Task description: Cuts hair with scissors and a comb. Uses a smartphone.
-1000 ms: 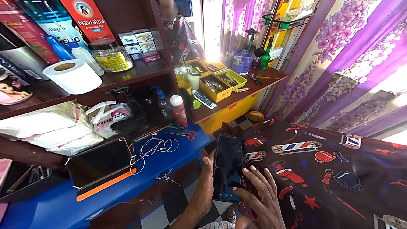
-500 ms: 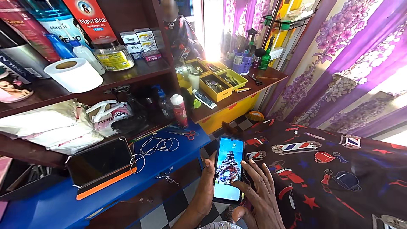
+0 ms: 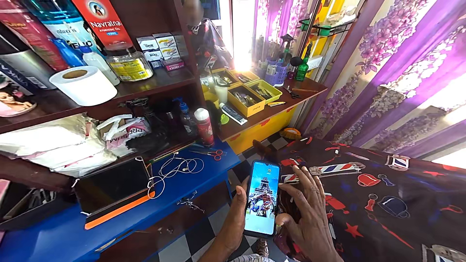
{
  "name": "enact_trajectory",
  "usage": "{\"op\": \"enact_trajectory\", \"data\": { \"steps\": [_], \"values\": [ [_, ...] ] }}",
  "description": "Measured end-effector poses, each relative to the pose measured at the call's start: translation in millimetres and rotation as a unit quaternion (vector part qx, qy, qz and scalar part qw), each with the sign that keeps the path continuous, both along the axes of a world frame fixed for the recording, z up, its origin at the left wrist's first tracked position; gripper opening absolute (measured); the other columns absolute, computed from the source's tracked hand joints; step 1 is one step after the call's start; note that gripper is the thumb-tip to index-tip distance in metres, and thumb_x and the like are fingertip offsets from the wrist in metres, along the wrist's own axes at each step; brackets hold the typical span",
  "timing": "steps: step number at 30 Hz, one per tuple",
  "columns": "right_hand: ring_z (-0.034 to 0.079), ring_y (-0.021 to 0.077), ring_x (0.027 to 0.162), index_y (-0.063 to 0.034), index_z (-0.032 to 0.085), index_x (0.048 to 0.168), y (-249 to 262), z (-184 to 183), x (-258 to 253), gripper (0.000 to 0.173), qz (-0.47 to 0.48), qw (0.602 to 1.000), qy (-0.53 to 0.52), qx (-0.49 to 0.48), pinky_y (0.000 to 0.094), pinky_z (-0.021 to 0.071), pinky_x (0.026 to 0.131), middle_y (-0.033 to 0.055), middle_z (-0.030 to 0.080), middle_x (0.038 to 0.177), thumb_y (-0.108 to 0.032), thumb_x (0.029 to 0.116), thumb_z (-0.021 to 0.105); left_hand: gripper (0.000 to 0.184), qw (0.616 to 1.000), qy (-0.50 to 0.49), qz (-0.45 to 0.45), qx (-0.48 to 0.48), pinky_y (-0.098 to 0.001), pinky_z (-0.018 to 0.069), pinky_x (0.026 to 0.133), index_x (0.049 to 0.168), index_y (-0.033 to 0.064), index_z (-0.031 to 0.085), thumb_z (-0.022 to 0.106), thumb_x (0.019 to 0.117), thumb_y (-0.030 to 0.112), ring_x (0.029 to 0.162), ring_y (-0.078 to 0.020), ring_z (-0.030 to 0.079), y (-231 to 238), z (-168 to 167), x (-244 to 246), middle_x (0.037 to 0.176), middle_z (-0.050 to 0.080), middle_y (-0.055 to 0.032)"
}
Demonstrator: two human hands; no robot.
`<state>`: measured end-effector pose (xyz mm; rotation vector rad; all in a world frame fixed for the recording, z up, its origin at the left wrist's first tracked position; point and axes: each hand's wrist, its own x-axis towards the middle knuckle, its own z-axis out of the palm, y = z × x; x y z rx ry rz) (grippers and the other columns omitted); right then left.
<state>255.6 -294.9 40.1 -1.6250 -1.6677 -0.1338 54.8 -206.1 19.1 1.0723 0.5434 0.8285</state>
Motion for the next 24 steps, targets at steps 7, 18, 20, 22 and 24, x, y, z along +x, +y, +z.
{"op": "enact_trajectory", "data": {
  "steps": [7,18,20,22,24],
  "values": [
    [0.029,0.0348,0.154,-0.0335,0.067,0.131,-6,-12,-6,0.072,0.022,1.0,-0.006,-0.012,0.0676,0.0181,0.124,0.0079,0.045,0.159,-0.085,0.0863,0.043,0.094,0.998,-0.047,-0.032,-0.026,-0.053,0.05,0.107,0.161,0.0048,0.018,0.031,0.0976,0.073,0.132,-0.0344,0.055,0,4,-2,0.15,0.048,-0.0213],
    [0.031,0.0368,0.153,-0.041,0.068,0.13,-12,-20,-30,0.073,0.095,0.994,-0.035,-0.035,0.073,0.0156,0.121,0.007,0.042,0.161,-0.09,0.0825,0.04,0.093,0.998,-0.041,-0.026,-0.041,-0.0534,0.0494,0.107,0.161,0.0075,0.023,0.031,0.097,0.074,0.13,-0.0345,0.056,0,-1,-5,0.147,0.051,-0.0213],
    [0.031,0.0368,0.153,-0.041,0.068,0.129,-12,-22,-31,0.074,0.096,0.994,-0.032,-0.035,0.073,0.0155,0.121,0.007,0.043,0.161,-0.09,0.0813,0.041,0.093,0.998,-0.04,-0.024,-0.038,-0.0531,0.0496,0.106,0.161,0.0076,0.023,0.03,0.0968,0.075,0.13,-0.0342,0.057,0,0,-4,0.147,0.051,-0.0209],
    [0.031,0.0363,0.153,-0.0413,0.069,0.128,-10,-25,-28,0.071,0.09,0.995,-0.027,-0.029,0.0722,0.0159,0.122,0.0064,0.044,0.16,-0.089,0.082,0.042,0.093,0.998,-0.038,-0.021,-0.036,-0.053,0.0496,0.107,0.16,0.0069,0.023,0.03,0.0969,0.075,0.13,-0.0341,0.056,-1,2,-4,0.147,0.051,-0.0204],
    [0.029,0.0343,0.154,-0.0399,0.067,0.13,-7,-26,-23,0.07,0.067,0.997,-0.023,-0.032,0.0693,0.0155,0.123,0.0057,0.043,0.161,-0.087,0.0847,0.042,0.092,0.998,-0.041,-0.023,-0.034,-0.053,0.0494,0.107,0.161,0.0066,0.022,0.03,0.0979,0.073,0.131,-0.0341,0.056,-1,3,-5,0.148,0.05,-0.0207]
  ]
}}
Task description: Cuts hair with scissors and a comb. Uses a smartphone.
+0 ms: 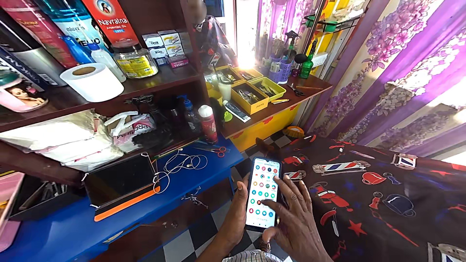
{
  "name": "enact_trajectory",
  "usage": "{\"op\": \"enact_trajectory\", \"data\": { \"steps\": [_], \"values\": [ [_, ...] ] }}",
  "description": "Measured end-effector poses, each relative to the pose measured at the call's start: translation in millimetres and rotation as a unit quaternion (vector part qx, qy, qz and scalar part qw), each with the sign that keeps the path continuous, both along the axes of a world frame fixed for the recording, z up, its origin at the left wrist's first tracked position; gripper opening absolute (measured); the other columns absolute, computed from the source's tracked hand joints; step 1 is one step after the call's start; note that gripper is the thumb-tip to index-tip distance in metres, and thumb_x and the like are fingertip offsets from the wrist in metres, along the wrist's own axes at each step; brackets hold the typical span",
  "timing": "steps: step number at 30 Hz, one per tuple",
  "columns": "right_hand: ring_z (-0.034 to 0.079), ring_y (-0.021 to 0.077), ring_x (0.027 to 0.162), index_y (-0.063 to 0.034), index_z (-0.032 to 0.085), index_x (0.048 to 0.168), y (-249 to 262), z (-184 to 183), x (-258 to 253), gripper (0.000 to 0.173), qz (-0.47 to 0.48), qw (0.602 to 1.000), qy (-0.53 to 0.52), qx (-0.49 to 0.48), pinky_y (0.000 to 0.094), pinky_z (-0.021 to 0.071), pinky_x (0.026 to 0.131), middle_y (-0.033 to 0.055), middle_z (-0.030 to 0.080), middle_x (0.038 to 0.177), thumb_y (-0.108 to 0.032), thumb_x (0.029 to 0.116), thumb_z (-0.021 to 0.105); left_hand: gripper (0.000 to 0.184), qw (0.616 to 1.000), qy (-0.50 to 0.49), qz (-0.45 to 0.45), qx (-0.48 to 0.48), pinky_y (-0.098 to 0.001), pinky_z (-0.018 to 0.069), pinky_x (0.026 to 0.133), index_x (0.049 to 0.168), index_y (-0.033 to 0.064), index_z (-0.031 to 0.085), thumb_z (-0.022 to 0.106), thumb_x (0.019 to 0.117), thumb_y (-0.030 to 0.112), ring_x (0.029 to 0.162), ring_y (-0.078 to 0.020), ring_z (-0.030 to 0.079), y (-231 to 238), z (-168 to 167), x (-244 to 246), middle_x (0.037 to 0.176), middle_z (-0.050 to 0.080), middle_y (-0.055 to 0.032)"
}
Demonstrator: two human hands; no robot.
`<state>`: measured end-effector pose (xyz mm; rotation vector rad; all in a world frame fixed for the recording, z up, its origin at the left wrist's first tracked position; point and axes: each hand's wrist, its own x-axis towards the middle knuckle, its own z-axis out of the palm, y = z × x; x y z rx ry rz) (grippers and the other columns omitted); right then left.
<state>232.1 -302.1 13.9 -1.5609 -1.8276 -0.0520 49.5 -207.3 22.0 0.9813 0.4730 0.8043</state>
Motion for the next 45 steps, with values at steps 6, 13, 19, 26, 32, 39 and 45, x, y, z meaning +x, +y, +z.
{"op": "enact_trajectory", "data": {
  "steps": [6,13,19,26,32,39,45],
  "values": [
    [0.027,0.0332,0.155,-0.0338,0.066,0.132,2,17,15,0.073,-0.041,0.999,0.013,0.021,0.0669,0.0178,0.124,0.0059,0.043,0.161,-0.085,0.0874,0.039,0.094,1.0,0.008,0.006,-0.006,-0.0528,0.0489,0.108,0.161,0.0072,0.022,0.031,0.0965,0.075,0.132,-0.0337,0.055,1,0,0,0.149,0.049,-0.0202],
    [0.03,0.036,0.153,-0.0369,0.068,0.127,-5,9,3,0.073,0.0,1.0,0.009,0.012,0.0692,0.017,0.123,0.0078,0.045,0.16,-0.088,0.0843,0.039,0.092,1.0,0.007,0.006,-0.003,-0.0527,0.0477,0.109,0.161,0.0089,0.024,0.032,0.097,0.074,0.134,-0.0331,0.053,2,-2,1,0.15,0.048,-0.0193],
    [0.032,0.0364,0.152,-0.0385,0.069,0.127,-4,3,-9,0.073,0.023,1.0,0.014,0.002,0.071,0.0173,0.122,0.0077,0.044,0.16,-0.089,0.0826,0.04,0.089,1.0,0.01,0.005,0.003,-0.0524,0.0481,0.109,0.16,0.0088,0.025,0.029,0.0986,0.072,0.133,-0.0333,0.054,4,-4,3,0.149,0.05,-0.0197],
    [0.032,0.0366,0.152,-0.0379,0.069,0.127,-3,1,-7,0.073,0.026,1.0,0.017,0.005,0.0713,0.0175,0.122,0.008,0.044,0.16,-0.089,0.0829,0.04,0.088,1.0,0.004,0.011,0.005,-0.0524,0.0483,0.109,0.16,0.0081,0.025,0.029,0.0991,0.072,0.132,-0.0334,0.055,4,-4,5,0.148,0.05,-0.02],
    [0.03,0.0355,0.153,-0.0405,0.067,0.129,0,-2,-2,0.072,0.021,1.0,0.003,-0.003,0.0711,0.0162,0.122,0.0064,0.043,0.161,-0.089,0.0828,0.04,0.09,1.0,0.004,0.017,0.005,-0.0517,0.0486,0.108,0.16,0.0061,0.025,0.03,0.0988,0.072,0.132,-0.0329,0.055,3,-3,6,0.148,0.05,-0.0206],
    [0.027,0.0335,0.155,-0.0319,0.067,0.13,4,12,12,0.073,-0.03,0.999,0.022,0.014,0.0677,0.0161,0.124,0.0067,0.044,0.16,-0.085,0.0881,0.039,0.091,1.0,0.004,0.014,0.003,-0.0521,0.0482,0.109,0.161,0.0074,0.024,0.032,0.0976,0.073,0.133,-0.0331,0.054,2,-3,6,0.15,0.049,-0.0196],
    [0.031,0.0353,0.153,-0.0382,0.068,0.129,0,9,-1,0.072,0.018,1.0,0.005,0.007,0.0702,0.0163,0.123,0.0073,0.045,0.16,-0.088,0.0843,0.041,0.088,1.0,0.01,0.009,0.011,-0.0517,0.0477,0.109,0.161,0.008,0.023,0.029,0.0996,0.071,0.133,-0.0328,0.054,3,-5,3,0.149,0.049,-0.0196]
  ]
}}
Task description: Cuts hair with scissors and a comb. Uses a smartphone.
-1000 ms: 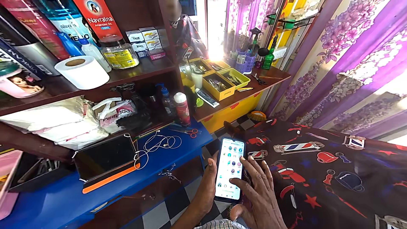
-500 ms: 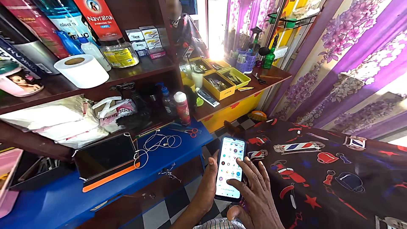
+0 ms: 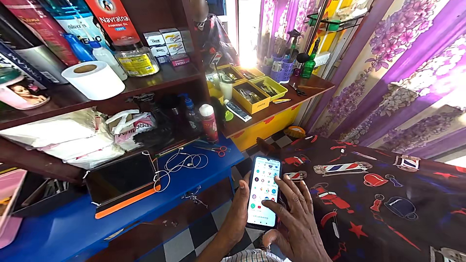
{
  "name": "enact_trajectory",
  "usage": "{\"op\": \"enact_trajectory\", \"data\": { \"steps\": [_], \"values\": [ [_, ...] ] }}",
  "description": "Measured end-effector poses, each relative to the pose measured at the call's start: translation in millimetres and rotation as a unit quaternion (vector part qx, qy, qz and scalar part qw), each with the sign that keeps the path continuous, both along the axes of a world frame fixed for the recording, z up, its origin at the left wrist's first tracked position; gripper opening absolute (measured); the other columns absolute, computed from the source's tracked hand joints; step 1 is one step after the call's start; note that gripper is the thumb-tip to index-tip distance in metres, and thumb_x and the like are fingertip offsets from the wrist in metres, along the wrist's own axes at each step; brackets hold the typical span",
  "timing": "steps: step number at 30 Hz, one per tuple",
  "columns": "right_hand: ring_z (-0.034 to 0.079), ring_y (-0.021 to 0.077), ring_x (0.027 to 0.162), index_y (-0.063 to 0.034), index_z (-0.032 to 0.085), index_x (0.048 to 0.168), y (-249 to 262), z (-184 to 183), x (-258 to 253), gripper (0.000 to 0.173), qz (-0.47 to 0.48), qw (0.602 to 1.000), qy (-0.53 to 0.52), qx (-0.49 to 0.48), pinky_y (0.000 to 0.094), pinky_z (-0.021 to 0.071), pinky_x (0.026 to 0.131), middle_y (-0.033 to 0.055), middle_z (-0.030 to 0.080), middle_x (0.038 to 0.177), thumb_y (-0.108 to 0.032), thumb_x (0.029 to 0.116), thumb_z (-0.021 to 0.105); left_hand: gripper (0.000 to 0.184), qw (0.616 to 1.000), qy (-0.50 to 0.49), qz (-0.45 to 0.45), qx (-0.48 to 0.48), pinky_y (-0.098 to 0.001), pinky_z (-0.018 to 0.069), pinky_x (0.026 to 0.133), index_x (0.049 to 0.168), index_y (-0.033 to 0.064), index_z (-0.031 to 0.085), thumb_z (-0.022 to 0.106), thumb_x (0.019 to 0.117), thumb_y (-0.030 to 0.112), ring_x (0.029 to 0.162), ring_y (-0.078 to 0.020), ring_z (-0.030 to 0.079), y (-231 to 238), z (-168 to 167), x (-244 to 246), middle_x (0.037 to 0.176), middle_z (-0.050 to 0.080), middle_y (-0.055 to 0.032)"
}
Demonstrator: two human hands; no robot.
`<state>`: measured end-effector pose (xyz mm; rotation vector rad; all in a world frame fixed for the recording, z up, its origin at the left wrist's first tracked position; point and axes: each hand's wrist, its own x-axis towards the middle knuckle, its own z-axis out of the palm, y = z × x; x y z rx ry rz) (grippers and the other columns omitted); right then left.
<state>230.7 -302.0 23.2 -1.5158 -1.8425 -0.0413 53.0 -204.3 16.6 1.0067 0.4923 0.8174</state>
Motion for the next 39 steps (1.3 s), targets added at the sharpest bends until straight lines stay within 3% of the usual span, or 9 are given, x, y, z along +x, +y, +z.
{"op": "enact_trajectory", "data": {
  "steps": [7,15,27,39],
  "values": [
    [0.033,0.0354,0.152,-0.0417,0.064,0.135,2,-3,-15,0.077,0.024,0.998,-0.045,-0.024,0.074,0.015,0.121,0.0061,0.042,0.162,-0.091,0.0818,0.039,0.088,1.0,0.008,0.015,-0.004,-0.0497,0.0468,0.111,0.161,0.008,0.024,0.031,0.0993,0.071,0.135,-0.0308,0.053,-1,-1,-1,0.151,0.048,-0.0183],
    [0.03,0.0369,0.153,-0.0349,0.066,0.132,-4,-1,7,0.073,-0.02,0.999,0.014,0.02,0.07,0.0167,0.123,0.0089,0.045,0.159,-0.085,0.088,0.037,0.089,1.0,0.007,0.009,-0.002,-0.0514,0.0493,0.108,0.161,0.009,0.022,0.03,0.099,0.072,0.132,-0.0328,0.055,1,-1,-3,0.15,0.048,-0.0195],
    [0.03,0.0359,0.153,-0.0344,0.065,0.134,-10,-5,16,0.07,-0.041,0.999,0.014,0.024,0.0688,0.0174,0.123,0.0077,0.045,0.159,-0.082,0.0909,0.036,0.09,0.999,0.044,0.028,0.005,-0.0515,0.0458,0.112,0.162,0.013,0.024,0.029,0.097,0.075,0.139,-0.0296,0.049,2,-4,-1,0.156,0.044,-0.0148],
    [0.031,0.0356,0.153,-0.0339,0.067,0.13,-5,-8,18,0.065,-0.058,0.998,0.02,0.026,0.0674,0.0183,0.124,0.0076,0.047,0.158,-0.078,0.0938,0.036,0.097,0.999,0.038,0.028,0.006,-0.0519,0.0452,0.112,0.162,0.0105,0.022,0.031,0.0939,0.079,0.139,-0.0311,0.048,4,2,0,0.155,0.043,-0.0162]
  ]
}}
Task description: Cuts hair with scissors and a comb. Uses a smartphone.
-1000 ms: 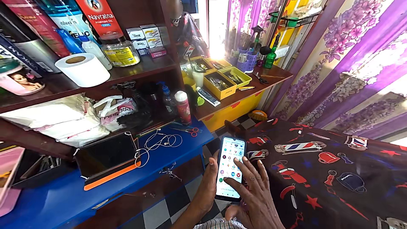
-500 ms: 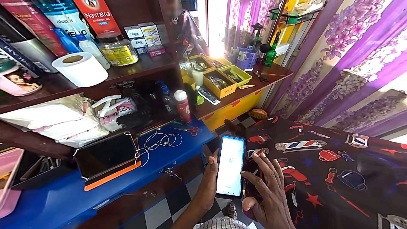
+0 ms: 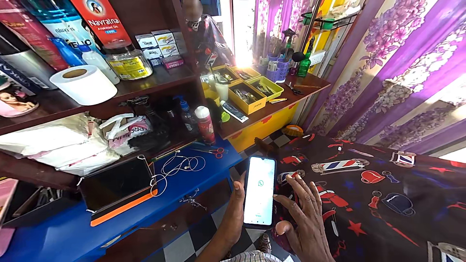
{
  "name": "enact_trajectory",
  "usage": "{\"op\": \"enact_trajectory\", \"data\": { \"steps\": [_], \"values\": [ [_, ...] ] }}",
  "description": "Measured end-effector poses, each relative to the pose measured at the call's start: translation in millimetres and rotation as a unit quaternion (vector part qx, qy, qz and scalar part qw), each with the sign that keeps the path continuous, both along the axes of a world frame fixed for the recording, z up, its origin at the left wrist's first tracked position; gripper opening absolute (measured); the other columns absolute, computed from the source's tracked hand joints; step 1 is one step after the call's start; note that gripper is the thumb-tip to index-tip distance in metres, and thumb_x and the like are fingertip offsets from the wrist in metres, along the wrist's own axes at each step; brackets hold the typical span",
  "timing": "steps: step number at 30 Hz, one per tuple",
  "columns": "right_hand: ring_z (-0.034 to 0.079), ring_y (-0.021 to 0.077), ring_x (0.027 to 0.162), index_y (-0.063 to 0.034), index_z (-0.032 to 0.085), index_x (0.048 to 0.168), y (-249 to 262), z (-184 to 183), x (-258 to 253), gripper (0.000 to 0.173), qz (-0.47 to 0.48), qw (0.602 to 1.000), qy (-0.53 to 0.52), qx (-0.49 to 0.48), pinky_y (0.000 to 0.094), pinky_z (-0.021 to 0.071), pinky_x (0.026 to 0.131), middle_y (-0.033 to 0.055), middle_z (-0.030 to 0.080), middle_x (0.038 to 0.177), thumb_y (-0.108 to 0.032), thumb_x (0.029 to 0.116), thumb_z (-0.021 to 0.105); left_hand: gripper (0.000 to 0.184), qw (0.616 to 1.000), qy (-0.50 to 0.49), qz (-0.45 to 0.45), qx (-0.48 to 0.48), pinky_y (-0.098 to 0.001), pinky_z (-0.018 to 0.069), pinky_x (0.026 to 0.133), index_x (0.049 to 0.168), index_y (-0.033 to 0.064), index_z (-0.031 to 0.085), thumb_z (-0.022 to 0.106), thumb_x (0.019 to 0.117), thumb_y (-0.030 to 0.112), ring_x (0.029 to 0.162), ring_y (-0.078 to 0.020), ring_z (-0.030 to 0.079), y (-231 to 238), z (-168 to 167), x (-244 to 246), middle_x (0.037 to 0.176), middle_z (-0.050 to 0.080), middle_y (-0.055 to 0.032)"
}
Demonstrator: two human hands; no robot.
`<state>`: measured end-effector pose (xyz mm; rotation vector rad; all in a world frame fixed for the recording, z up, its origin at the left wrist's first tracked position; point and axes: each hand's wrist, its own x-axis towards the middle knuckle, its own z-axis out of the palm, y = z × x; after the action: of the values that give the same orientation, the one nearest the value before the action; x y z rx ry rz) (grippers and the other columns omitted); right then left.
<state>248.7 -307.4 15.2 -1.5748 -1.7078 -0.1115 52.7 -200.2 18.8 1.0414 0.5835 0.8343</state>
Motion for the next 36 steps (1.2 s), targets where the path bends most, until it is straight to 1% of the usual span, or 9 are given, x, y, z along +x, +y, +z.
{"op": "enact_trajectory", "data": {
  "steps": [4,8,15,26,31,33,34,35,36],
  "values": [
    [0.03,0.0357,0.153,-0.0339,0.067,0.131,1,-2,1,0.064,-0.002,1.0,0.002,0.001,0.0676,0.018,0.124,0.0074,0.047,0.158,-0.077,0.0948,0.035,0.098,1.0,0.002,0.005,0.0,-0.0513,0.0452,0.112,0.162,0.0091,0.021,0.031,0.0936,0.079,0.139,-0.0306,0.048,0,-1,1,0.155,0.043,-0.0161],
    [0.03,0.0353,0.153,-0.0345,0.066,0.131,1,-3,1,0.063,-0.003,1.0,0.001,-0.002,0.0673,0.0178,0.124,0.0069,0.046,0.159,-0.076,0.0951,0.035,0.099,1.0,0.004,0.004,-0.001,-0.0514,0.0456,0.112,0.162,0.01,0.02,0.032,0.0932,0.079,0.139,-0.0303,0.048,-1,-1,1,0.156,0.043,-0.0161],
    [0.03,0.0347,0.153,-0.0343,0.067,0.131,2,-3,2,0.062,-0.003,1.0,0.002,-0.004,0.0674,0.0179,0.124,0.0058,0.047,0.158,-0.075,0.0963,0.034,0.098,1.0,-0.009,0.0,0.0,-0.0521,0.0459,0.112,0.162,0.0098,0.022,0.033,0.0931,0.079,0.138,-0.0315,0.05,0,2,2,0.153,0.046,-0.0173],
    [0.03,0.0338,0.153,-0.0338,0.066,0.132,6,3,1,0.062,-0.005,1.0,-0.001,-0.006,0.0661,0.0179,0.124,0.0055,0.048,0.158,-0.074,0.0969,0.035,0.097,1.0,-0.017,-0.004,-0.003,-0.0526,0.0455,0.112,0.162,0.009,0.021,0.032,0.0944,0.078,0.138,-0.0324,0.049,0,2,2,0.154,0.045,-0.0179],
    [0.029,0.0328,0.154,-0.0331,0.066,0.133,10,14,2,0.063,-0.009,1.0,-0.007,-0.006,0.0655,0.0177,0.125,0.0054,0.046,0.159,-0.073,0.0981,0.033,0.098,1.0,-0.006,-0.001,0.001,-0.0518,0.0458,0.112,0.162,0.0082,0.021,0.031,0.0942,0.078,0.138,-0.0316,0.049,0,3,1,0.154,0.044,-0.0175],
    [0.032,0.0336,0.153,-0.0324,0.066,0.131,9,27,5,0.06,-0.003,1.0,0.018,0.021,0.0657,0.021,0.124,0.005,0.048,0.157,-0.072,0.0988,0.034,0.099,1.0,0.012,0.001,0.002,-0.0509,0.0456,0.112,0.162,0.008,0.02,0.031,0.0936,0.079,0.139,-0.0297,0.048,-1,5,0,0.156,0.042,-0.016],
    [0.037,0.0336,0.15,-0.0312,0.067,0.129,5,38,8,0.058,0.008,0.998,0.048,0.047,0.0648,0.0264,0.122,0.0046,0.051,0.154,-0.071,0.0988,0.037,0.101,1.0,0.023,0.005,0.001,-0.0504,0.0459,0.112,0.162,0.0077,0.019,0.032,0.0928,0.08,0.14,-0.0287,0.048,-1,6,-1,0.157,0.042,-0.0153],
    [0.044,0.0316,0.145,-0.0299,0.068,0.127,-3,55,13,0.055,0.025,0.993,0.085,0.081,0.0616,0.0339,0.119,0.0032,0.056,0.148,-0.069,0.0981,0.043,0.102,1.0,0.028,0.008,-0.001,-0.0503,0.0461,0.112,0.162,0.0074,0.019,0.032,0.0922,0.081,0.14,-0.0283,0.048,-2,6,-1,0.157,0.042,-0.0151],
    [0.052,0.0249,0.137,-0.0294,0.068,0.125,-17,78,17,0.052,0.044,0.984,0.124,0.119,0.0527,0.0426,0.114,-0.0013,0.061,0.14,-0.068,0.0961,0.048,0.102,1.0,0.029,0.01,0.0,-0.0501,0.0456,0.113,0.162,0.0075,0.019,0.032,0.0923,0.081,0.14,-0.0278,0.047,-2,6,-1,0.158,0.041,-0.0146]
  ]
}}
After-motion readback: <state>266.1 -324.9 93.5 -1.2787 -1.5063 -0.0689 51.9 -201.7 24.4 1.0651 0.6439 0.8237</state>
